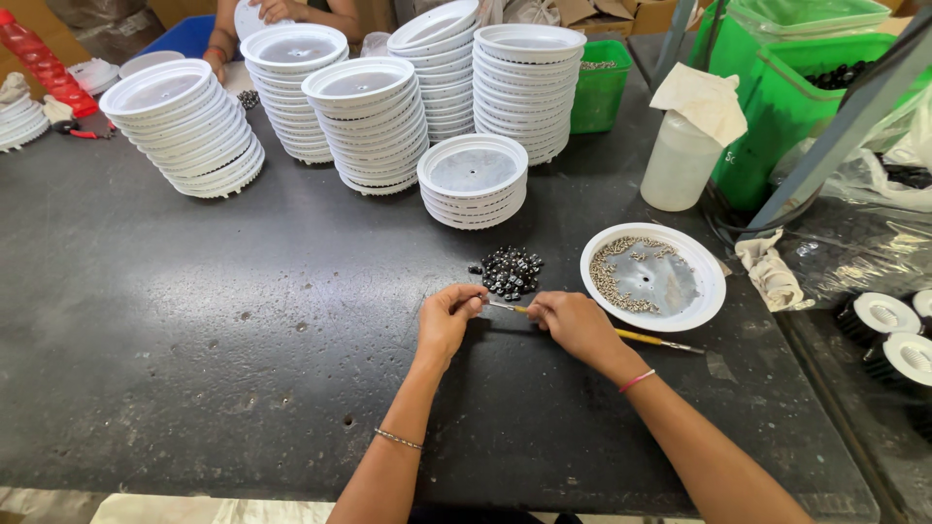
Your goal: The person sits at a factory workbench assembling small electrical components. They pick black plastic parts from the table and metal pins from a white plate, fit the pins into the plastic parts by hand, occasionally use a pencil-like tool to position parts, and set finished assemblies with stacks of white plastic discs.
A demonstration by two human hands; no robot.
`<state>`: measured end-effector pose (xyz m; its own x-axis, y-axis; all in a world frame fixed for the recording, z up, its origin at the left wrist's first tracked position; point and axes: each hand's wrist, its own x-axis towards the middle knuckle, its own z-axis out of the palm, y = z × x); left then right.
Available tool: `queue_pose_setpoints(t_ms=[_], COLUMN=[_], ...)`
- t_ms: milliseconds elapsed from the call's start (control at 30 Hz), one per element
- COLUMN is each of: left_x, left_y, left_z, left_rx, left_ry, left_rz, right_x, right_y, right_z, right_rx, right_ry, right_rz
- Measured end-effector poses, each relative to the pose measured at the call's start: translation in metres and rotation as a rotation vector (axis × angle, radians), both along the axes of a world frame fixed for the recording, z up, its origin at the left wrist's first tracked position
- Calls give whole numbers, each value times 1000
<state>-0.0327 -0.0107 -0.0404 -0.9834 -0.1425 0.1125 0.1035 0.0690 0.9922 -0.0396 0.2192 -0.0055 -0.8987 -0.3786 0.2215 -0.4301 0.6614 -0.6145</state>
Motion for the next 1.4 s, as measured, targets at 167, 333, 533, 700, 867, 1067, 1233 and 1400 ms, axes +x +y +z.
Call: queue_pose_setpoints(t_ms=[167,333,533,700,867,1067,1233,1400], left_x=[6,-10,-27,-23,-23,-14,5,12], left_y=[6,26,28,23,38,-1,-43,-54], left_z=[20,56,92,85,86,98,86,56], left_rx=[-137,-296,-315,-662,-515,-514,-679,-773], left_ry=[-4,211,187,270,144,275,33,-132], left_rz=[161,151,296,367,235,363,223,156], right_x=[4,10,12,10,9,5,8,8], right_y=[11,15,17,19,21,23,19,19], right_z=[15,21,18,12,13,17,23,38], right_rx=[97,172,180,155,143,116,98,26], right_ry=[-40,-90,35,82,92,138,146,133], right_rz=[27,64,54,20,18,6,-22,-88])
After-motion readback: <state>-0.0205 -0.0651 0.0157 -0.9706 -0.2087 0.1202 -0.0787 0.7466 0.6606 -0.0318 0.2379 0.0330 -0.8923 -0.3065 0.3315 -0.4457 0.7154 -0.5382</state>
